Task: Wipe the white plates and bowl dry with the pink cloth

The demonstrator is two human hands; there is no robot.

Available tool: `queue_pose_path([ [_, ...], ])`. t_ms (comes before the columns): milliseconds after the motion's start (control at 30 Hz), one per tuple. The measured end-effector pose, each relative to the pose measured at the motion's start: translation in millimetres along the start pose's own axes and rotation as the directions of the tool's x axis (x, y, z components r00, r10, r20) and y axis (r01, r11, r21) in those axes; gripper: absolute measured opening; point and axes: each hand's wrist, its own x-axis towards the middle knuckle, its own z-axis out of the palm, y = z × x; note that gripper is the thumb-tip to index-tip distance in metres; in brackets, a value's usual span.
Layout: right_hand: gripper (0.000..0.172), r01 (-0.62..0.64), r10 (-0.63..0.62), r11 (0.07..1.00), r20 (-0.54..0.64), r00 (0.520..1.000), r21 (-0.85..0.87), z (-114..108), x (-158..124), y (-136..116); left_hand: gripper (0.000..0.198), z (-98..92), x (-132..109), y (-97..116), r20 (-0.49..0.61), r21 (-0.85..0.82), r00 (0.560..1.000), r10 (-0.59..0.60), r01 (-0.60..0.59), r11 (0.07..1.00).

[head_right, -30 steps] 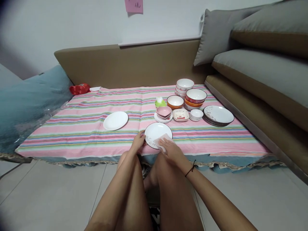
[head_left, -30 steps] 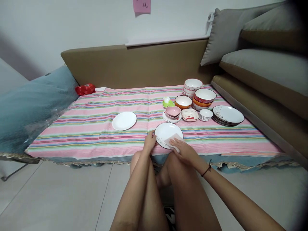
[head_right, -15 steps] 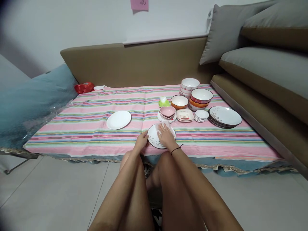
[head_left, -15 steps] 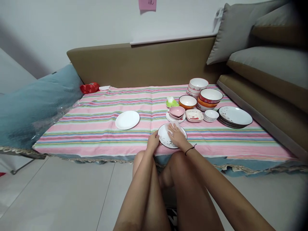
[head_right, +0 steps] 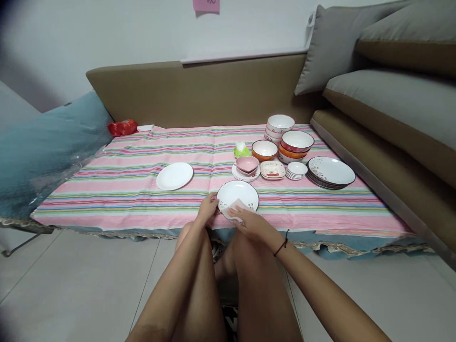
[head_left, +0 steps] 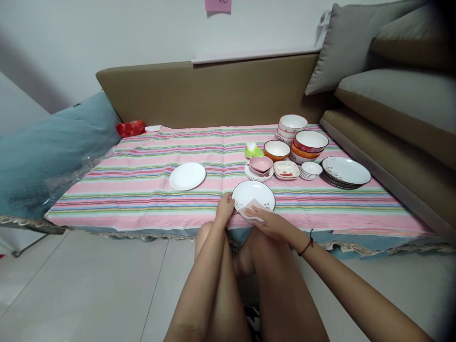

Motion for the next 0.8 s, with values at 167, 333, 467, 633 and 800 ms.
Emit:
queue_pose_path([
  [167, 0.048, -0.132, 0.122, 0.973, -0.067, 0.990, -0.187, 4, -18, 26, 0.042, -0.7, -1, 0, 0.041, -0.014, 0.998, 0.037, -0.037, 0.999],
  [333, 0.055, -0.349, 0.314, 0.913, -0.183, 0.932, -0.213, 25, 27, 49, 0.044, -0.9, -3, 1, 0.071, -0.060, 0.997, 0.033, -0.029, 0.998],
  [467, 0.053, -0.304, 0.284, 0.950, -0.208, 0.936, -0.074, 37, 62, 35, 0.047, -1.7, -4, 4, 0.116, -0.119, 0.993, -0.033, 0.047, 0.992],
  [633, 0.049, -0.054, 0.050, 0.998, -0.131, 0.990, -0.027, 34, 33, 9, 0.045, -1.7, -4, 6, 0.136, -0.132, 0.989, -0.056, 0.074, 0.988],
  [800, 0.049, -0.148, 0.122, 0.971, -0.143, 0.982, -0.186, 21, -7, 19, 0.049, 0.4, -2, 2, 0.127, -0.142, 0.991, -0.049, 0.067, 0.988],
])
